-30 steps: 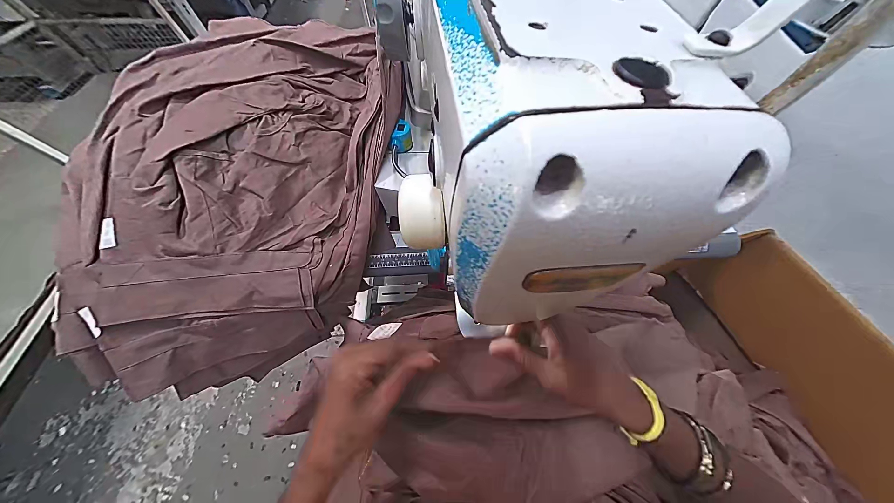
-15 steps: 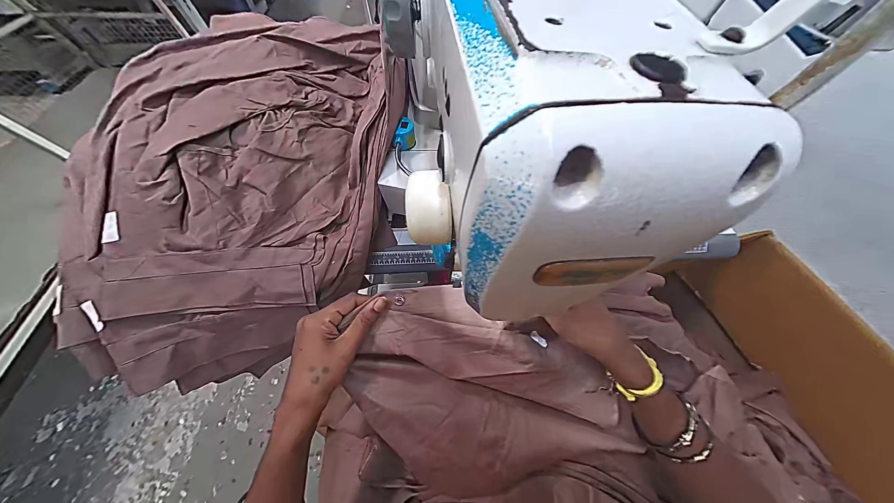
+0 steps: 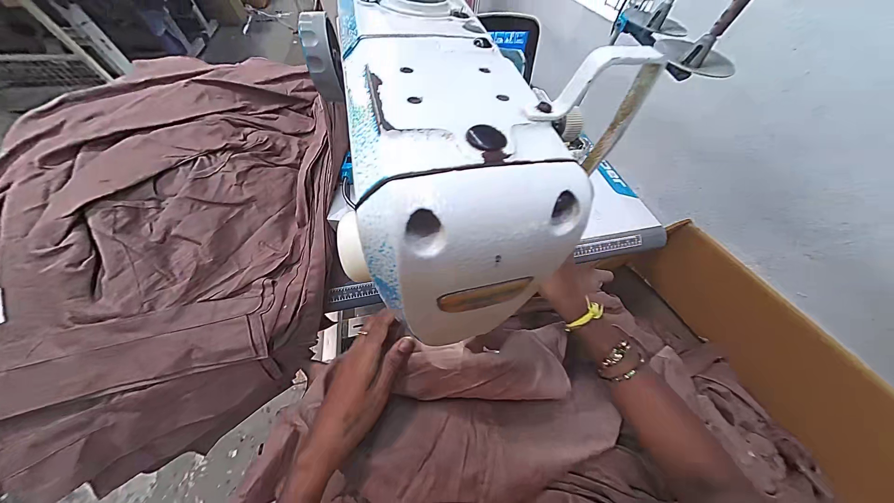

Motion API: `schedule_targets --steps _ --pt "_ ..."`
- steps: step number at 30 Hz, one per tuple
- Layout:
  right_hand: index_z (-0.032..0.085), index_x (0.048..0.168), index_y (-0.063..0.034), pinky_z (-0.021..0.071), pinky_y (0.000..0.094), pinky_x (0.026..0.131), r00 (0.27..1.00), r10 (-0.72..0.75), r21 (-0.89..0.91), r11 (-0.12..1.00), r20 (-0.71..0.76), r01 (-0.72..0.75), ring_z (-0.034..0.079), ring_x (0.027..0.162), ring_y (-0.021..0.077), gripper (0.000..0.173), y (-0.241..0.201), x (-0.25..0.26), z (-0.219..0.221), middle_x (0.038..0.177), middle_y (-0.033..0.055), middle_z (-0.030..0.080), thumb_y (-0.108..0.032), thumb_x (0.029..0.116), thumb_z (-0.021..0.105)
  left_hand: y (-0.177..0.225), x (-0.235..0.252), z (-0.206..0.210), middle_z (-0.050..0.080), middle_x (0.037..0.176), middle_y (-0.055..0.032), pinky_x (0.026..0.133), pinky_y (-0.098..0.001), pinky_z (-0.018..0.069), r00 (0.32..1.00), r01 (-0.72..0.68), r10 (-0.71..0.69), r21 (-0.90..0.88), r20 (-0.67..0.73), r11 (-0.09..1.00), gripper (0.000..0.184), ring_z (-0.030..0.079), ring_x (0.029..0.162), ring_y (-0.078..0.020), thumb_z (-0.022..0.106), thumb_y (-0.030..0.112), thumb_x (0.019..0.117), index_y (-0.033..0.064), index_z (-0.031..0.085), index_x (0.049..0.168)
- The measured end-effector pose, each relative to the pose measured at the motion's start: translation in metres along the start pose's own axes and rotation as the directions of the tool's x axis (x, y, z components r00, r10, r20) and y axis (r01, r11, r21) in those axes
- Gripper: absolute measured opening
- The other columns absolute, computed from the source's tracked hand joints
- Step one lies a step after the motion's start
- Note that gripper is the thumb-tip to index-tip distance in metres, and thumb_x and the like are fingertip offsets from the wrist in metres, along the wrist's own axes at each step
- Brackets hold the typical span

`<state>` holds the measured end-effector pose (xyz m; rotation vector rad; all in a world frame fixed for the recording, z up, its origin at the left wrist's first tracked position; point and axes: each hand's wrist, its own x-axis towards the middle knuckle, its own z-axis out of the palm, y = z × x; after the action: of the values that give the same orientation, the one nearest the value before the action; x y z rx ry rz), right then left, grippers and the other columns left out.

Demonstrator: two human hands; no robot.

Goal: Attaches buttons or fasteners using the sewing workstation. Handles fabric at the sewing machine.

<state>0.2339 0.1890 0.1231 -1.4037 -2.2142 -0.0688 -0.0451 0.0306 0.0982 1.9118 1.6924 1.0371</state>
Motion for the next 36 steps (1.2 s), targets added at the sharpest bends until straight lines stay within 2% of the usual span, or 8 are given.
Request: schedule_targets --steps 8,16,19,21,23,26,31,36 --pt "0.073 0.1 0.0026 0.0537 0.0578 0.083 0.986 0.048 0.175 0.984 -0.158 -0.02 0.067 0.1 0.0434 0.019 0.012 -0.01 0.005 0.104 0.0239 0.069 -0.015 0.0956 0.068 0.022 0.011 0.019 0.062 0.129 -0.0156 0.101 -0.0266 0.0478 0.948 0.318 -0.313 -0.287 0.063 0.904 0.056 0.06 0.116 -0.0078 0.049 0.032 0.102 -0.0054 0.046 0.144" --pt "0.071 0.1 -0.0004 0.0454 0.0185 0.062 0.967 0.215 0.435 0.89 -0.137 -0.136 0.054 0.066 0.0013 0.015 0.0 -0.019 -0.027 0.082 0.0045 0.066 -0.014 0.0939 0.069 0.021 0.02 0.014 0.066 0.122 -0.0103 0.098 -0.0269 0.0496 0.945 0.327 -0.321 -0.221 0.063 0.919 0.051 0.062 0.111 -0.0056 0.05 0.031 0.1029 -0.0029 0.048 0.141" --pt "0.072 0.099 -0.0026 0.0479 0.0194 0.063 0.985 0.151 0.449 0.888 -0.086 -0.097 0.057 0.066 0.0009 0.012 -0.018 -0.015 -0.035 0.083 0.0033 0.069 -0.012 0.0928 0.07 0.024 0.01 -0.002 0.069 0.084 -0.0178 0.071 -0.0563 0.0541 0.989 0.131 -0.138 0.121 0.053 0.984 0.052 0.071 0.081 -0.0345 0.042 0.043 0.1064 -0.0018 0.068 0.107" --pt "0.072 0.092 -0.0016 0.0509 0.026 0.064 0.981 -0.024 0.362 0.927 -0.192 0.093 0.062 0.069 0.0097 0.013 -0.03 -0.019 -0.035 0.081 0.0069 0.069 -0.014 0.0906 0.071 0.041 -0.018 -0.019 0.066 0.066 -0.0082 0.051 -0.0512 0.0535 0.975 -0.126 0.106 0.091 0.197 0.988 0.035 0.068 0.06 -0.0285 0.054 0.032 0.1015 0.0094 0.073 0.083" --pt "0.07 0.082 -0.0032 0.0563 0.0355 0.063 0.897 -0.306 0.18 0.91 -0.319 0.374 0.07 0.072 0.0225 0.019 -0.048 -0.028 -0.032 0.076 0.012 0.07 -0.019 0.0925 0.068 0.055 -0.041 -0.028 0.068 0.072 -0.0052 0.054 -0.0442 0.0551 0.861 -0.358 0.34 -0.022 0.378 0.933 0.032 0.069 0.066 -0.0237 0.057 0.038 0.1011 0.015 0.073 0.086" --pt "0.071 0.089 -0.007 0.0572 0.0385 0.071 0.757 -0.618 0.057 0.765 -0.214 0.641 0.072 0.078 0.0264 0.02 -0.084 -0.042 -0.028 0.08 0.0102 0.073 -0.013 0.1019 0.056 0.049 -0.052 -0.008 0.065 0.13 -0.0192 0.093 -0.0632 0.0501 0.839 -0.37 0.268 0.136 0.473 0.919 0.063 0.061 0.12 -0.0439 0.067 0.065 0.0839 0.0175 0.07 0.126" --pt "0.074 0.085 -0.0076 0.057 0.0363 0.07 0.853 -0.49 0.251 0.816 -0.178 0.521 0.071 0.082 0.0228 0.013 -0.081 -0.034 -0.034 0.084 0.0089 0.072 -0.017 0.091 0.068 0.015 -0.07 0.03 0.073 0.097 -0.0219 0.085 -0.0616 0.0549 0.919 0.042 -0.086 0.122 0.386 0.992 0.02 0.071 0.096 -0.0417 0.069 -0.001 0.0851 -0.0016 0.074 0.104" --pt "0.071 0.095 -0.0011 0.0576 0.0279 0.074 0.989 -0.028 0.34 0.937 -0.142 0.076 0.067 0.081 0.0109 0.022 0.006 -0.084 -0.087 0.09 0.0075 0.07 -0.022 0.0971 0.068 -0.13 -0.11 -0.15 0.067 0.121 -0.0163 0.101 -0.0364 0.0529 0.982 0.127 -0.139 -0.096 -0.126 0.987 0.044 0.066 0.112 -0.0163 0.051 0.028 0.1073 -0.0098 0.056 0.13"
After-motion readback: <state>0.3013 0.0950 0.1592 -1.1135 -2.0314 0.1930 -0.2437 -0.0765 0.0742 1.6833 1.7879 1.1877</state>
